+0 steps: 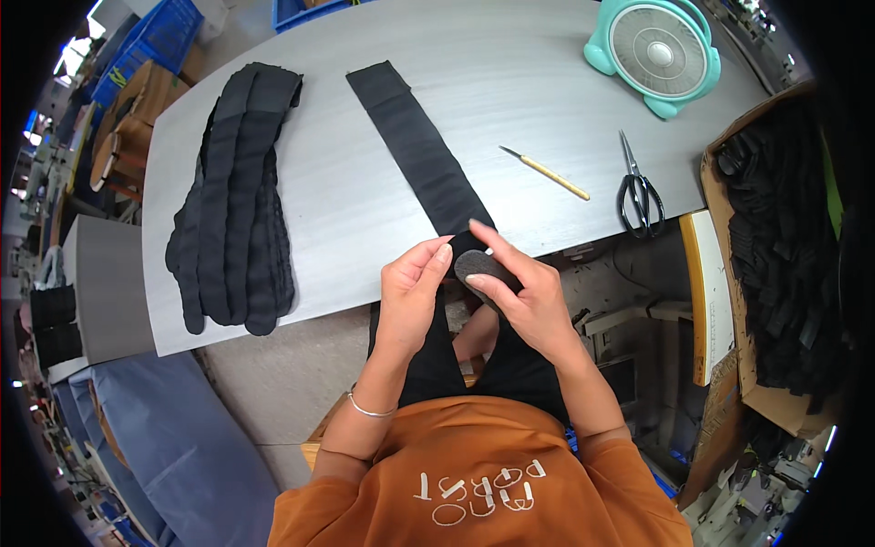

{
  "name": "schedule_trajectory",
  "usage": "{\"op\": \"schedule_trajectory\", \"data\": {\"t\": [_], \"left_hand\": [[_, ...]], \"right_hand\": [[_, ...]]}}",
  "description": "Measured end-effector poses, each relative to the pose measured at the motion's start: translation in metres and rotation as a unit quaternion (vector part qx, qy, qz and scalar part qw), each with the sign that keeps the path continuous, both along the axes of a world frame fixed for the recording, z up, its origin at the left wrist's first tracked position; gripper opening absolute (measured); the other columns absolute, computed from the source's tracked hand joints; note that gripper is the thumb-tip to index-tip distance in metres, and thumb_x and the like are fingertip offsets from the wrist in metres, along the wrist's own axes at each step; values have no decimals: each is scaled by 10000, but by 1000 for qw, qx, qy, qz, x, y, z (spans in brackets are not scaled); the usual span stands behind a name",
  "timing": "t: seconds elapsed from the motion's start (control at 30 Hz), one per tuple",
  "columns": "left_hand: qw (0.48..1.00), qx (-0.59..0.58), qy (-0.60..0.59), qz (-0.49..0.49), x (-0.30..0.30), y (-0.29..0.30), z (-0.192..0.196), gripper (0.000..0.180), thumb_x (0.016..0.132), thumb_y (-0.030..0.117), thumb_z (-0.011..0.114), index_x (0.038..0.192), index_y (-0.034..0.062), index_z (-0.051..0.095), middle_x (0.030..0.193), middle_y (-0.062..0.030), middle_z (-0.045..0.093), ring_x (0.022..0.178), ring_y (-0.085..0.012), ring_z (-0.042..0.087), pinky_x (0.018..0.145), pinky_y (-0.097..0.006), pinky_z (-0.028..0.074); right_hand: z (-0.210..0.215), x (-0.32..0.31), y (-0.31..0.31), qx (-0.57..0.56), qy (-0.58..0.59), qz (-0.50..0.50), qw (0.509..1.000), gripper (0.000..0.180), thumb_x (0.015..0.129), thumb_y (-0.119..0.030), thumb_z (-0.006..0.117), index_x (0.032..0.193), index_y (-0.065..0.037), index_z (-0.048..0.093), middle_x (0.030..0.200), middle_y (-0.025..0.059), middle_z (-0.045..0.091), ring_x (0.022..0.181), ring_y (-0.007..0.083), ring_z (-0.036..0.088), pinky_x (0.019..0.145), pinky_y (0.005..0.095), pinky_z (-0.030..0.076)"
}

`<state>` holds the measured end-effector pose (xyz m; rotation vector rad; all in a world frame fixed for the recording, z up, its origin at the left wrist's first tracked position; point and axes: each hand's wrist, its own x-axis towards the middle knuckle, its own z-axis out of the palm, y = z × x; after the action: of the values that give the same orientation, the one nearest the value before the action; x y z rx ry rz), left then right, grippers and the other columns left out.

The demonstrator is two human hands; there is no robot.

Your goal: Assembling black fabric straps by inserting padding and using a pencil to adjust the corners.

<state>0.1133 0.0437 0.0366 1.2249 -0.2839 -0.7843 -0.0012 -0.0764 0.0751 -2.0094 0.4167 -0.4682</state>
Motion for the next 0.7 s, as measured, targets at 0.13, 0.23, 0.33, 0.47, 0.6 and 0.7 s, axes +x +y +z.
{"op": "schedule_trajectory", "data": {"t": [0.13, 0.23, 0.33, 0.47, 0.6, 0.7], "left_hand": [[995, -23, 83, -44, 3, 6, 5, 253, 1004, 121, 585, 1182, -41, 662, 993, -27, 688, 872, -66, 603, 782, -224, 493], [995, -24, 75, -59, 3, 8, 10, 265, 995, 110, 593, 1198, -51, 643, 1032, -54, 697, 907, -82, 627, 817, -234, 507], [995, -29, 51, -78, 1, 8, 19, 276, 969, 73, 612, 1214, -52, 623, 1067, -77, 699, 955, -101, 642, 862, -245, 510], [994, -31, 58, -91, 0, 10, 22, 301, 940, 25, 630, 1232, -46, 604, 1110, -94, 692, 1003, -118, 648, 909, -258, 506], [996, -31, 45, -71, -3, 12, 21, 262, 958, 33, 616, 1207, -49, 626, 1057, -91, 710, 948, -102, 654, 856, -241, 519], [997, -15, 40, -61, -1, 14, 15, 244, 962, 48, 622, 1186, -45, 643, 1021, -81, 718, 919, -92, 653, 831, -228, 515]], "right_hand": [[-4, 5, -2, 60, 45, -41, 996, 570, 855, -130, 738, 1387, -80, 538, 852, 147, 691, 728, 208, 675, 678, 315, 521], [-4, 6, -4, 111, 53, -31, 992, 509, 852, -120, 739, 1330, -62, 573, 840, 124, 691, 726, 181, 671, 678, 305, 519], [-3, 8, -7, 119, 73, -29, 990, 444, 846, -113, 744, 1261, -48, 599, 825, 100, 689, 708, 156, 655, 664, 286, 510], [-6, 10, -7, 136, 62, -32, 988, 378, 841, -109, 749, 1185, -36, 612, 781, 73, 680, 693, 117, 634, 642, 264, 490], [-11, 11, -4, 180, 55, -34, 982, 351, 829, -108, 761, 1141, -30, 618, 717, 48, 658, 679, 93, 616, 634, 256, 483], [-18, 10, -3, 195, 53, -35, 979, 342, 811, -105, 776, 1108, -19, 630, 823, 56, 663, 682, 107, 606, 631, 258, 488]]}}
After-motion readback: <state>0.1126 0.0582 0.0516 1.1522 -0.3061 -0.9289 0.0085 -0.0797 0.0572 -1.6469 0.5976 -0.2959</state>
